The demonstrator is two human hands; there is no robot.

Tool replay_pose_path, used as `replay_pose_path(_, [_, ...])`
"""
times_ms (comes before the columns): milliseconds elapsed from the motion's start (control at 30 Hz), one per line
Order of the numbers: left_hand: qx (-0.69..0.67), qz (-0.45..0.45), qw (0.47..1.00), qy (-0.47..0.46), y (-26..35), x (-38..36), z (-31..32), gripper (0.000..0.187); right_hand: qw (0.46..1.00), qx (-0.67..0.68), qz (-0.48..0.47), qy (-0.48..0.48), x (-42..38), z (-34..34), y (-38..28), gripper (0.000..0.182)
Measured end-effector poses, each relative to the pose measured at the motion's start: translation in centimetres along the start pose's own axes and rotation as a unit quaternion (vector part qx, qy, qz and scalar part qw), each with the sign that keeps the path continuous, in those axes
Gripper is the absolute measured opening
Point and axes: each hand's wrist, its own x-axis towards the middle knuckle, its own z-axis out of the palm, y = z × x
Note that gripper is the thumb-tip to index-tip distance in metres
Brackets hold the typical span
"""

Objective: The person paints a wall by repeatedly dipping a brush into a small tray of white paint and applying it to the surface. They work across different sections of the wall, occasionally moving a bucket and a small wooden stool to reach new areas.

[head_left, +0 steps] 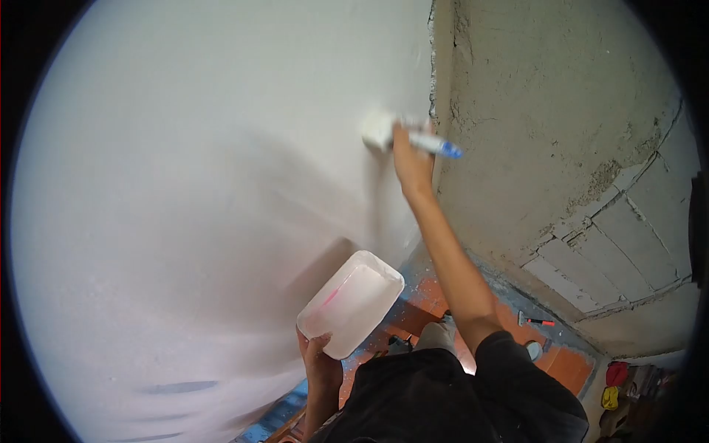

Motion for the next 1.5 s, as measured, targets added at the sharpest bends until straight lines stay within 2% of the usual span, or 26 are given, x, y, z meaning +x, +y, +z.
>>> replay_pose_path(67, [-0.003,-0.002,1.000,0.003,-0.3,-0.3,-0.1,0.065,0.986,0.146,-0.043,-0.065,1.2,1.3,-5.7,0.035])
replay_pose_path(167, [-0.005,-0.004,1.000,0.003,-0.2,-0.4,-0.6,0.065,0.976,0.203,-0.058,-0.044,1.9,1.3,-3.1,0.033])
replay_pose_path(200, [-0.009,-0.006,1.000,0.002,-0.1,-0.4,-0.4,0.064,0.982,0.184,0.004,-0.041,0.5,0.4,-1.1,0.038])
replay_pose_path(267, [-0.012,-0.009,1.000,0.004,-0.3,-0.6,-0.3,0.065,0.967,0.228,0.086,0.077,-2.0,-0.1,8.2,0.043])
replay_pose_path(300, [-0.009,-0.010,1.000,0.005,-0.3,-0.7,-0.4,0.065,0.974,0.180,0.108,0.082,-4.1,-1.4,13.3,0.046])
replay_pose_path(333, [-0.009,-0.007,1.000,0.004,-0.2,-0.5,-0.3,0.065,0.979,0.133,0.125,0.085,-5.3,-2.7,16.3,0.049])
replay_pose_path(433, [0.000,-0.009,1.000,0.007,-0.3,-0.7,-0.8,0.066,0.969,0.038,0.245,-0.015,-6.3,-5.7,16.9,0.069])
replay_pose_path(467, [0.004,-0.008,1.000,0.004,-0.2,-0.6,-0.7,0.066,0.978,0.033,0.201,0.037,-5.7,-4.7,17.4,0.068])
replay_pose_path(533, [0.010,-0.008,1.000,0.001,0.1,-0.5,-0.5,0.066,0.990,0.020,0.135,0.020,-4.0,-2.5,9.4,0.072])
replay_pose_path(600, [0.007,-0.006,1.000,0.005,0.1,-0.5,-0.2,0.066,0.999,-0.019,-0.021,0.028,-0.3,-0.4,5.5,0.047])
replay_pose_path(667, [0.004,-0.005,1.000,0.004,0.0,-0.6,-0.1,0.066,0.994,0.088,-0.047,-0.037,0.6,0.8,-2.9,0.040])
replay_pose_path(733, [0.001,-0.004,1.000,0.002,-0.2,-0.6,-0.4,0.065,0.985,0.154,-0.058,-0.052,0.9,1.7,-5.5,0.031])
replay_pose_path(767, [0.010,0.002,1.000,0.007,-0.4,-0.9,-0.6,0.067,0.978,0.187,-0.063,-0.061,0.7,1.9,-5.9,0.028])
replay_pose_path(800, [0.018,0.008,1.000,0.010,-0.6,-1.0,-0.8,0.069,0.979,0.195,-0.047,-0.044,0.5,1.4,-3.2,0.038])
replay_pose_path(867, [0.011,0.020,0.999,0.022,-0.8,-0.8,-0.3,0.069,0.964,0.254,0.070,0.036,-2.0,1.0,2.3,0.043])
replay_pose_path(933, [-0.016,0.028,0.998,0.045,-0.5,-1.2,0.6,0.064,0.964,0.225,0.101,0.098,-5.2,-0.7,11.3,0.046])
replay_pose_path(1000, [-0.018,0.034,0.998,0.051,-0.6,-1.0,0.6,0.064,0.969,0.150,0.182,0.079,-8.0,-3.0,16.9,0.044])
replay_pose_path(1100, [-0.013,0.040,0.997,0.062,-0.8,-1.1,0.5,0.063,0.979,0.090,0.178,0.048,-8.1,-3.6,17.7,0.043])
replay_pose_path(1133, [-0.010,0.042,0.997,0.065,-0.8,-1.0,0.4,0.063,0.987,0.089,0.130,0.024,-7.2,-2.6,15.6,0.042])
replay_pose_path(1200, [-0.014,0.047,0.997,0.065,-1.0,-0.9,0.5,0.063,0.997,0.075,0.008,-0.010,-5.3,-0.1,8.1,0.042])
replay_pose_path(1267, [-0.018,0.050,0.997,0.061,-1.3,-1.0,0.7,0.064,0.986,0.147,-0.044,-0.063,-3.8,1.9,-0.9,0.033])
replay_pose_path(1333, [-0.018,0.051,0.997,0.054,-1.4,-0.9,0.7,0.064,0.977,0.171,-0.093,-0.091,-2.4,3.4,-5.5,0.025])
replay_pose_path(1433, [-0.038,0.049,0.995,0.078,-1.3,-1.9,1.5,0.063,0.971,0.208,-0.089,-0.074,-2.5,3.9,-3.6,0.025])
replay_pose_path(1500, [-0.045,0.059,0.994,0.085,-1.8,-2.3,1.5,0.063,0.972,0.233,0.004,-0.037,-4.8,2.5,1.5,0.030])
